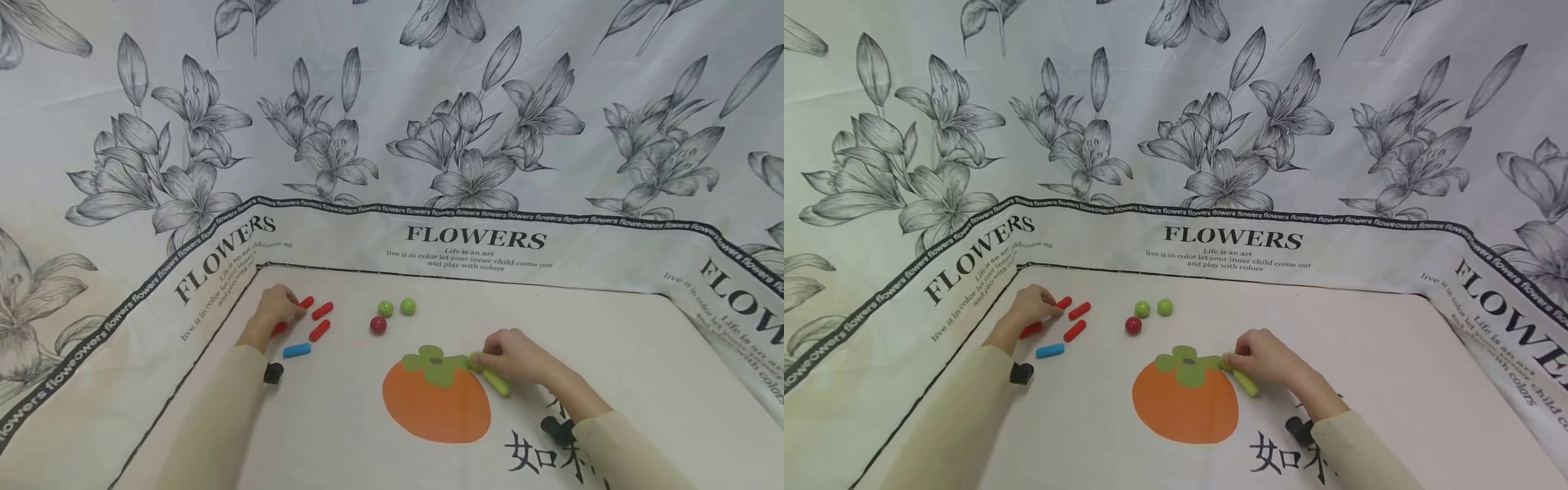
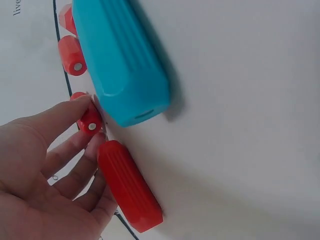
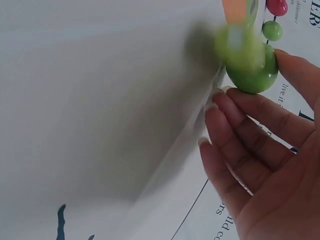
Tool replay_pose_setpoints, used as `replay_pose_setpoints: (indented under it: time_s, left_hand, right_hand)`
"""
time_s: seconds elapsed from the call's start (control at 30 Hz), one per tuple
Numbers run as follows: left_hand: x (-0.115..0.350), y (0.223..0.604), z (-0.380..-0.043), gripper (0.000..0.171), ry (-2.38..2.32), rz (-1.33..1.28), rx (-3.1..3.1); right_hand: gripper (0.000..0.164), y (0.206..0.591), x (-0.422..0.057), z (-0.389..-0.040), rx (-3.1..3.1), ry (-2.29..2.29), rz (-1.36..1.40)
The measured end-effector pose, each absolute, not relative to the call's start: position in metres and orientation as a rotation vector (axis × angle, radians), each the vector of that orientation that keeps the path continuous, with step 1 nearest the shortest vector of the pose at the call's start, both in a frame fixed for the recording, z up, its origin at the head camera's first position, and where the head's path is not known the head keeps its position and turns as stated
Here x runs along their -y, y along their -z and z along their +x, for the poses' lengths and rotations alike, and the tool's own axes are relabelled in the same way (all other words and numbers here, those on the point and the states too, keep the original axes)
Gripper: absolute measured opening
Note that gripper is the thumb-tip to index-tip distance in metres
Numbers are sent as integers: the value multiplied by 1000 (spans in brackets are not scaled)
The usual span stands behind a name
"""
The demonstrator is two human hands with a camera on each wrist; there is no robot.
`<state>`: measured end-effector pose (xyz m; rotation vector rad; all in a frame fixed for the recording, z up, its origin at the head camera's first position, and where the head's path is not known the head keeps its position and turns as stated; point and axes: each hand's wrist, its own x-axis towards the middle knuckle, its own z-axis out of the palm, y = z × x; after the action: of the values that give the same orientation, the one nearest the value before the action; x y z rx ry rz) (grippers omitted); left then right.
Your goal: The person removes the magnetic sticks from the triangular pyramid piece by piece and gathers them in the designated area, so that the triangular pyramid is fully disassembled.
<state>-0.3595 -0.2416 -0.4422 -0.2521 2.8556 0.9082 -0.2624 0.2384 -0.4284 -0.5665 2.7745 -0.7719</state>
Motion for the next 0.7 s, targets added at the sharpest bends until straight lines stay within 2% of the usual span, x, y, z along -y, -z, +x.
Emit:
replay_pose_setpoints:
  time_s: [0.23, 0.43, 0.57, 0.7]
  left_hand:
    - [241, 441, -358, 37, -916, -269, -2848]
    - [241, 436, -349, 39, -895, -207, -2892]
    - [242, 430, -344, 44, -901, -129, -2955]
    - [238, 420, -339, 48, -900, 43, -3039]
  right_hand:
    - [47, 429, -240, -261, -2820, 630, -462]
    - [27, 422, -245, -259, -2789, 689, -698]
    - [38, 417, -245, -258, -2706, 723, -874]
    - [36, 420, -243, -260, -2652, 744, -961]
